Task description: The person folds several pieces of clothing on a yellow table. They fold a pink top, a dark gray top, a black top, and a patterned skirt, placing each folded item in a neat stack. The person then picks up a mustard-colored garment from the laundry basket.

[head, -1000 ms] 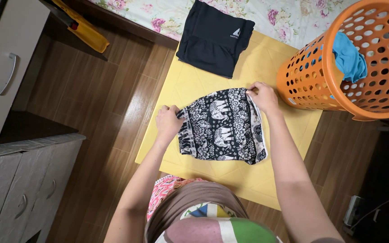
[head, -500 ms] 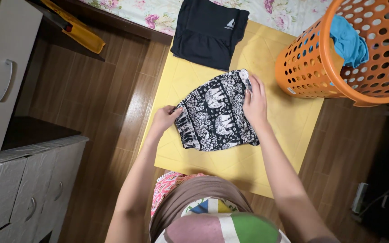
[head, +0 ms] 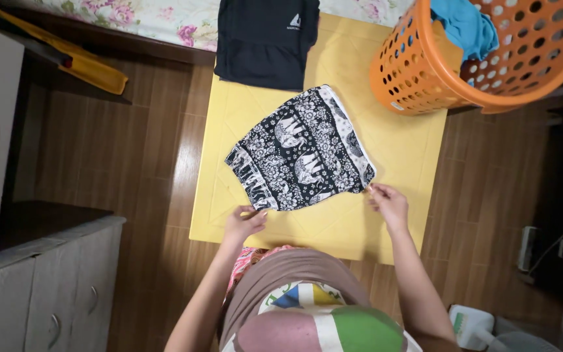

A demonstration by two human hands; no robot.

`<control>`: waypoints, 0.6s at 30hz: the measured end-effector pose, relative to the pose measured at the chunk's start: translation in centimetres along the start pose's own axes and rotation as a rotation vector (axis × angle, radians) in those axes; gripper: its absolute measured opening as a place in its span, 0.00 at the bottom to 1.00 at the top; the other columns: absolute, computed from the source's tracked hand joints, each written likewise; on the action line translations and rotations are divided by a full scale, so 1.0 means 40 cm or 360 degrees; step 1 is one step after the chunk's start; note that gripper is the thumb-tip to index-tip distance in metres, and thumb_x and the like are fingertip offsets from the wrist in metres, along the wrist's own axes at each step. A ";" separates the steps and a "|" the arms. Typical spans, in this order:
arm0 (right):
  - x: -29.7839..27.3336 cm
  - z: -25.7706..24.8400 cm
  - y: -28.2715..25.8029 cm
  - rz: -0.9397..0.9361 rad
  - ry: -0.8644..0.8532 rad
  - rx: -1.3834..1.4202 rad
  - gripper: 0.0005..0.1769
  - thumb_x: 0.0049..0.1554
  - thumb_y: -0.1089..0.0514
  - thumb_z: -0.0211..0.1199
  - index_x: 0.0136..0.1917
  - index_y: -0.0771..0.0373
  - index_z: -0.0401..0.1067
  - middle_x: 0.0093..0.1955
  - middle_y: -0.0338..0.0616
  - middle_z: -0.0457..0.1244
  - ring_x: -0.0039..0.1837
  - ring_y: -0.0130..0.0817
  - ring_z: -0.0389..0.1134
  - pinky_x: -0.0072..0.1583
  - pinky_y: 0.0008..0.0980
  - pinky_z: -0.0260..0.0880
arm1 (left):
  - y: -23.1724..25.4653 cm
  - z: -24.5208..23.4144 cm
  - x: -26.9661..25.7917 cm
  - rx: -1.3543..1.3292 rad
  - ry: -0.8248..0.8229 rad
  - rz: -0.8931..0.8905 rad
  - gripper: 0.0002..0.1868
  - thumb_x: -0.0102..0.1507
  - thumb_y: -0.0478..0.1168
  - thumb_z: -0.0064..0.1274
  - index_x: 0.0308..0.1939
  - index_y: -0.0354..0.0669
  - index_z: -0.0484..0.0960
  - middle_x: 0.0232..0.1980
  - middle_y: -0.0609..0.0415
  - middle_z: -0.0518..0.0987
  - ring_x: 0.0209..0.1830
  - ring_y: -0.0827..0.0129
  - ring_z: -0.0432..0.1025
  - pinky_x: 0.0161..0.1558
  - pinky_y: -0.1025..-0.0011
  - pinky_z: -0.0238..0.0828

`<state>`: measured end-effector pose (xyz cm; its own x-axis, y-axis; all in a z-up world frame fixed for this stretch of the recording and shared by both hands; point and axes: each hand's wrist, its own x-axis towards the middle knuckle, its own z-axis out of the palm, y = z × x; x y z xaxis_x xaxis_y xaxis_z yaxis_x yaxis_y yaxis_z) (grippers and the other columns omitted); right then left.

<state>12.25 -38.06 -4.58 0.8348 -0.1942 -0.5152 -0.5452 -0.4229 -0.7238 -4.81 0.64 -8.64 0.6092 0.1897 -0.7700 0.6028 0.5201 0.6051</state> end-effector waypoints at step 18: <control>-0.139 0.136 -0.098 -0.1618 0.0389 -0.0901 0.23 0.53 0.63 0.66 0.62 0.69 0.69 0.61 0.60 0.64 0.64 0.56 0.64 0.65 0.48 0.64 | 0.121 -0.008 -0.019 0.1400 0.0647 0.0679 0.21 0.64 0.50 0.62 0.46 0.34 0.80 0.39 0.42 0.83 0.39 0.47 0.79 0.43 0.59 0.74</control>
<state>9.31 -30.50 -1.39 0.8907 0.3189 0.3241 0.4364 -0.7996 -0.4126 -2.51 3.30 -5.19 0.7384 0.5635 -0.3705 0.6395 -0.4106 0.6500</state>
